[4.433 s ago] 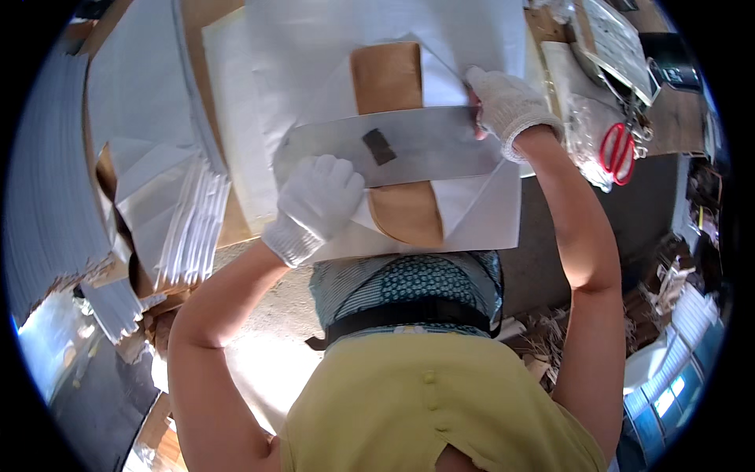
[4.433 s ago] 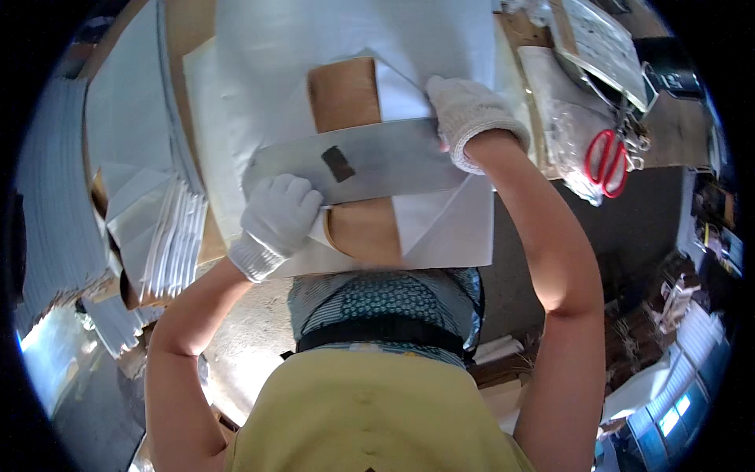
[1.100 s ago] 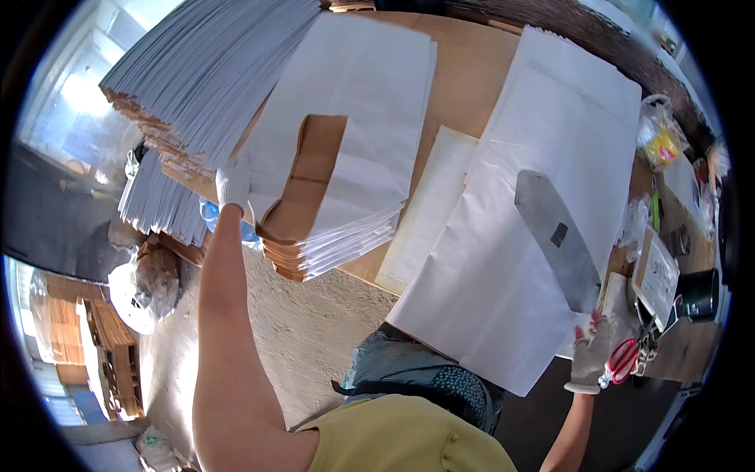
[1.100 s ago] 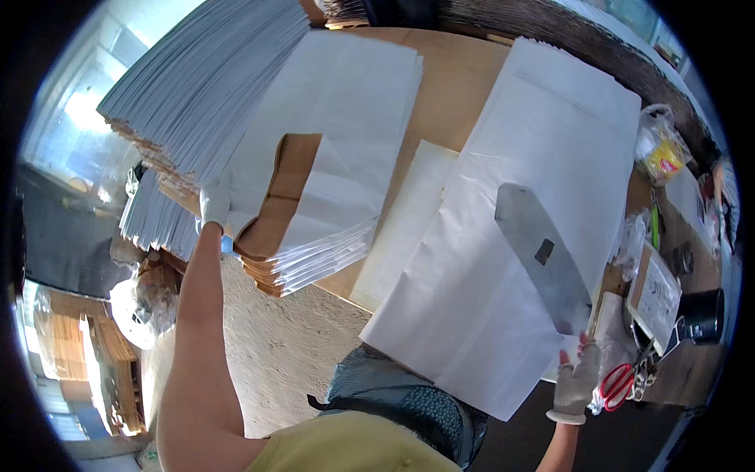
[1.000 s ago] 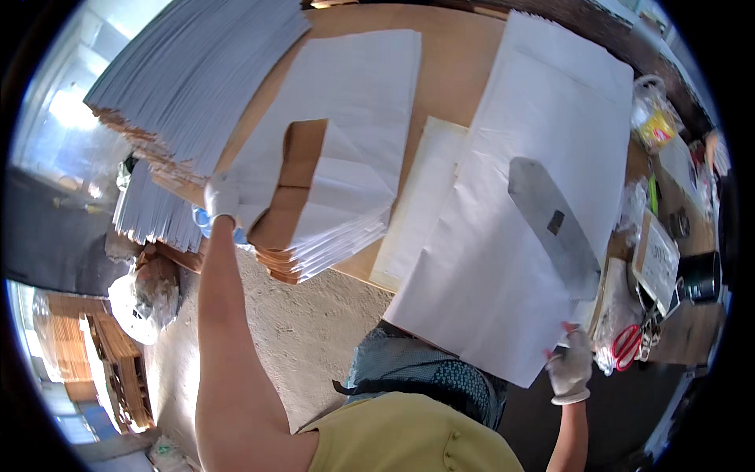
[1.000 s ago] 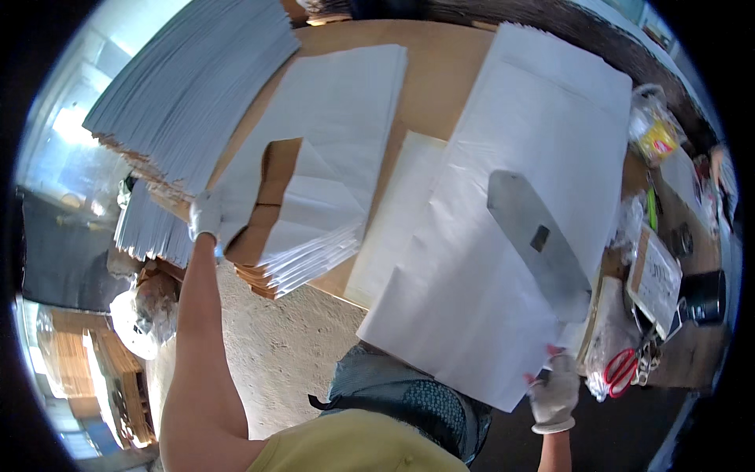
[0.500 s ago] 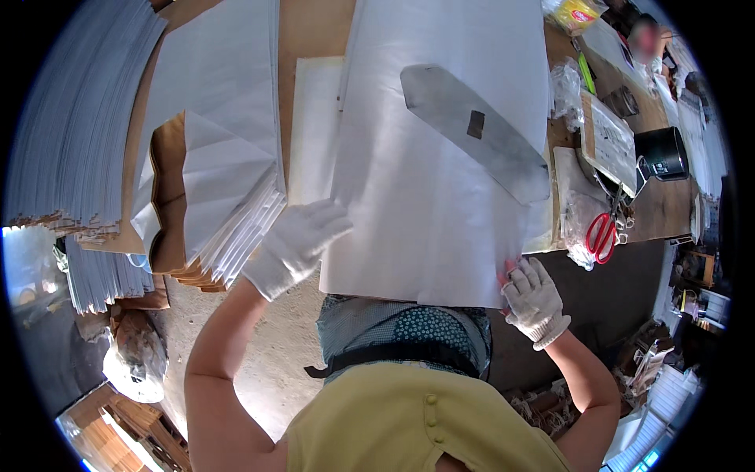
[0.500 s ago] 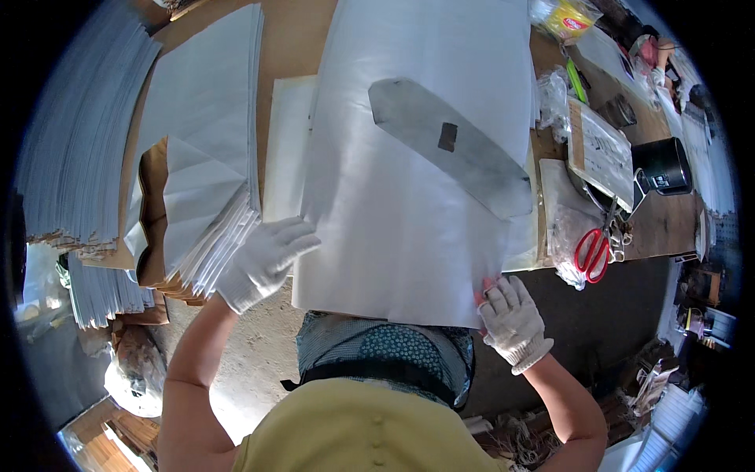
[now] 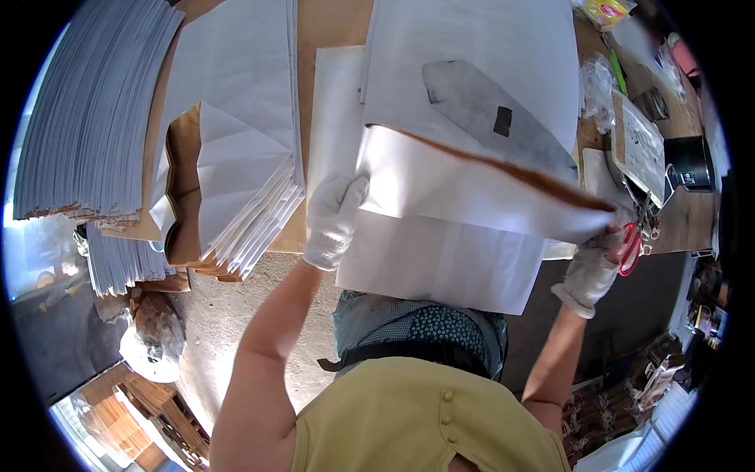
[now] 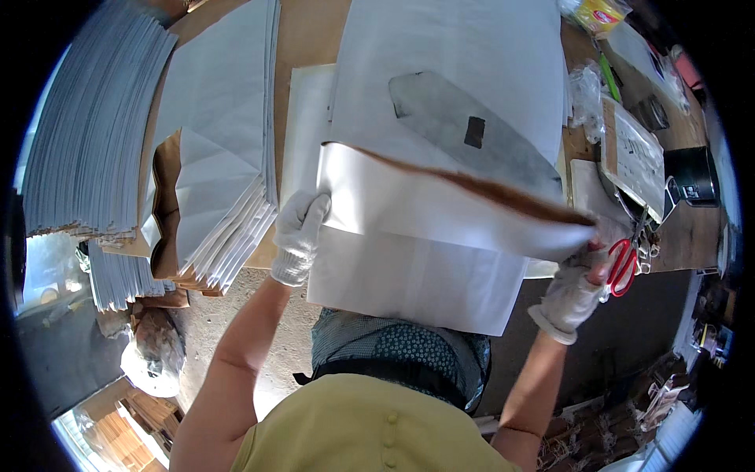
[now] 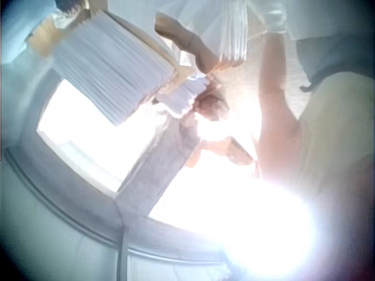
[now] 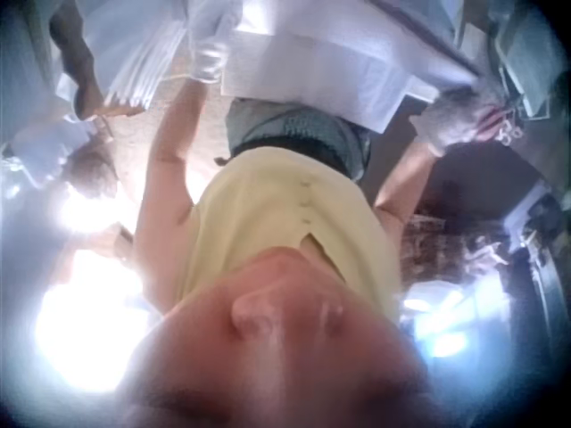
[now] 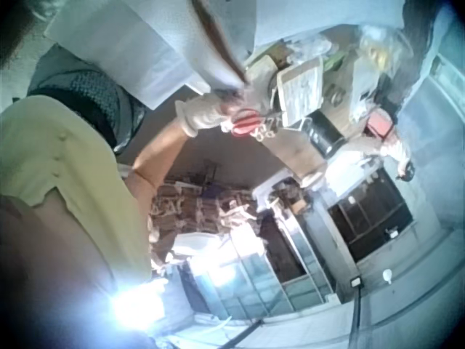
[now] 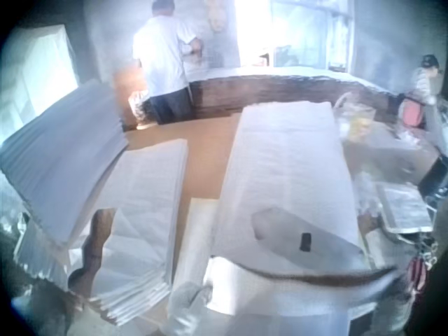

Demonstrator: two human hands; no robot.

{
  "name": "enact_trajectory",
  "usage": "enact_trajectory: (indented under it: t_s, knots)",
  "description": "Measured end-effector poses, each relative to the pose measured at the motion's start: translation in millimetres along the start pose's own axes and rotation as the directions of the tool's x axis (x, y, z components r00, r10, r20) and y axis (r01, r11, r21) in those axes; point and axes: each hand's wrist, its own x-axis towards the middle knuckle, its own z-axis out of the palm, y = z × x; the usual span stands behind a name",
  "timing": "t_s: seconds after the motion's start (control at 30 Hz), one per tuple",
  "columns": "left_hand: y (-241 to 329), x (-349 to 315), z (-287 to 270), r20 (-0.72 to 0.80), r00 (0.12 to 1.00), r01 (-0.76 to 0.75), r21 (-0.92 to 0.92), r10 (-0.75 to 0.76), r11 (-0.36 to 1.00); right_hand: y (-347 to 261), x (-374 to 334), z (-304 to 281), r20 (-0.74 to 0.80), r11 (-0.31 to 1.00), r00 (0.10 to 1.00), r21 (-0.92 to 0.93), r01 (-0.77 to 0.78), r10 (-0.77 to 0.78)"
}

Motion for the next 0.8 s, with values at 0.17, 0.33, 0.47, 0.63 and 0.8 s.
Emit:
enact_trajectory:
  t_s: [0.17, 0.33, 0.47, 0.63, 0.8]
  knots:
    - [-4.3, 0.6, 18.8, -0.144, 0.974, -0.129, 0.294, 0.177, 0.947, 58.6, 0.6, 1.1, -0.2, 0.851, 0.979, -0.507, -0.141, 0.043]
    - [-19.2, 7.8, 4.9, 0.043, 0.944, -0.264, 0.694, 0.327, 0.67, 70.2, 22.9, 16.7, 0.184, 0.347, 0.979, -0.927, 0.142, 0.09]
    - [-16.7, 9.3, 6.5, 0.115, 0.977, -0.196, 0.803, 0.178, 0.562, 67.9, 26.6, 28.5, 0.091, 0.356, 0.985, -0.934, 0.033, 0.148]
    - [-5.1, 32.5, 34.1, 0.211, 0.833, -0.498, 0.689, 0.511, 0.526, 62.0, 32.7, 37.3, 0.165, 0.242, 0.98, -0.961, 0.134, 0.114]
    - [0.8, 37.0, 57.0, 0.359, 0.715, -0.689, 0.513, 0.6, 0.513, 43.3, 42.5, 43.5, 0.037, 0.257, 0.926, -0.964, -0.065, 0.375]
